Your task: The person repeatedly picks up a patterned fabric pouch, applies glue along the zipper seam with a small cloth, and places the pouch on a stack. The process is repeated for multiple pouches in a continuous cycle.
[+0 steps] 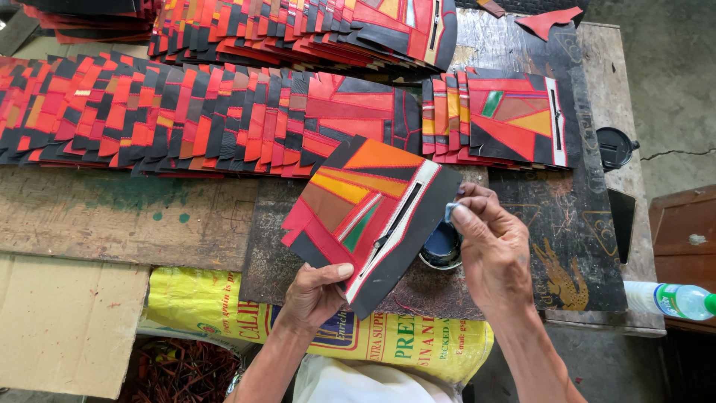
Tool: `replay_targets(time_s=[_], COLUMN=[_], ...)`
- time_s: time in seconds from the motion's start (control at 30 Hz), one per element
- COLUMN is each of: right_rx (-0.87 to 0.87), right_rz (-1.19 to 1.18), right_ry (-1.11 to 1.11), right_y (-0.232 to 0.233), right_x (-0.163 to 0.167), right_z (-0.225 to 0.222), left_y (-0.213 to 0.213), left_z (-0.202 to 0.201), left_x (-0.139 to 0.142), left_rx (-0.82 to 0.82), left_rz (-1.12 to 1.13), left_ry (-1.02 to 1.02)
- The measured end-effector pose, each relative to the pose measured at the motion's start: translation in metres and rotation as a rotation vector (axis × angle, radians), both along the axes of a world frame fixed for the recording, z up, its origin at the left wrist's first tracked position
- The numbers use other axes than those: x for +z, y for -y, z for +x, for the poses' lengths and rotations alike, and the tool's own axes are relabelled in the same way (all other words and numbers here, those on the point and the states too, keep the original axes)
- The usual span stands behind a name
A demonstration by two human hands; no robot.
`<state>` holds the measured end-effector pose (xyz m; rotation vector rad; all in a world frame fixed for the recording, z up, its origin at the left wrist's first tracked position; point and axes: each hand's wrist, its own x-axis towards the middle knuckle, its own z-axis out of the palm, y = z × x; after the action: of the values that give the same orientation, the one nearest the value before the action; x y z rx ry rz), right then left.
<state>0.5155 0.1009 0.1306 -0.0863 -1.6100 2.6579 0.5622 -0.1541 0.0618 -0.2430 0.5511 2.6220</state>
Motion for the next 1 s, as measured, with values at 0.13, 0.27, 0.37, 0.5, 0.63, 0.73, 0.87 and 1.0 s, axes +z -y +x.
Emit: replay_targets(time_s=[0.13, 0.27, 0.37, 0.5, 0.63, 0.73, 0.87, 1.0], right_rx=[0.057, 0.116, 0.174, 0.087, 0.059, 0.123, 0.215, 0.238], right_rz=[0.093, 0.135, 0.176, 0.145, 0.088, 0.156, 0.236, 0.251], right_ry=[0.006, 0.008, -0.005, -0.005, 0.000, 0.012, 0.007, 0.004], right_y=[0.008, 0.015, 0.020, 0.015, 0.010, 0.013, 0.017, 0.015], right_x=[0.001, 0.002, 0.002, 0.003, 0.003, 0.001, -0.003, -0.004], right_z=[0.011, 0.021, 0.026, 0.018, 0.011, 0.017, 0.027, 0.029], left_y=[-0.004, -0.010, -0.014, -0.016, -0.018, -0.020, -0.023, -0.027], left_z=[-0.003, -0.008, -0.010, -0.012, -0.013, -0.015, -0.018, -0.025], left_x=[-0.005, -0.013, -0.019, -0.022, -0.021, -0.019, -0.017, -0.021], left_rx=[0.049, 0.070, 0.084, 0.084, 0.091, 0.100, 0.127, 0.202], left_rz=[-0.071, -0.066, -0.086, -0.057, -0.078, -0.100, -0.048, -0.054], left_ry=[0.042, 0.083, 0.091, 0.074, 0.133, 0.170, 0.088, 0.148])
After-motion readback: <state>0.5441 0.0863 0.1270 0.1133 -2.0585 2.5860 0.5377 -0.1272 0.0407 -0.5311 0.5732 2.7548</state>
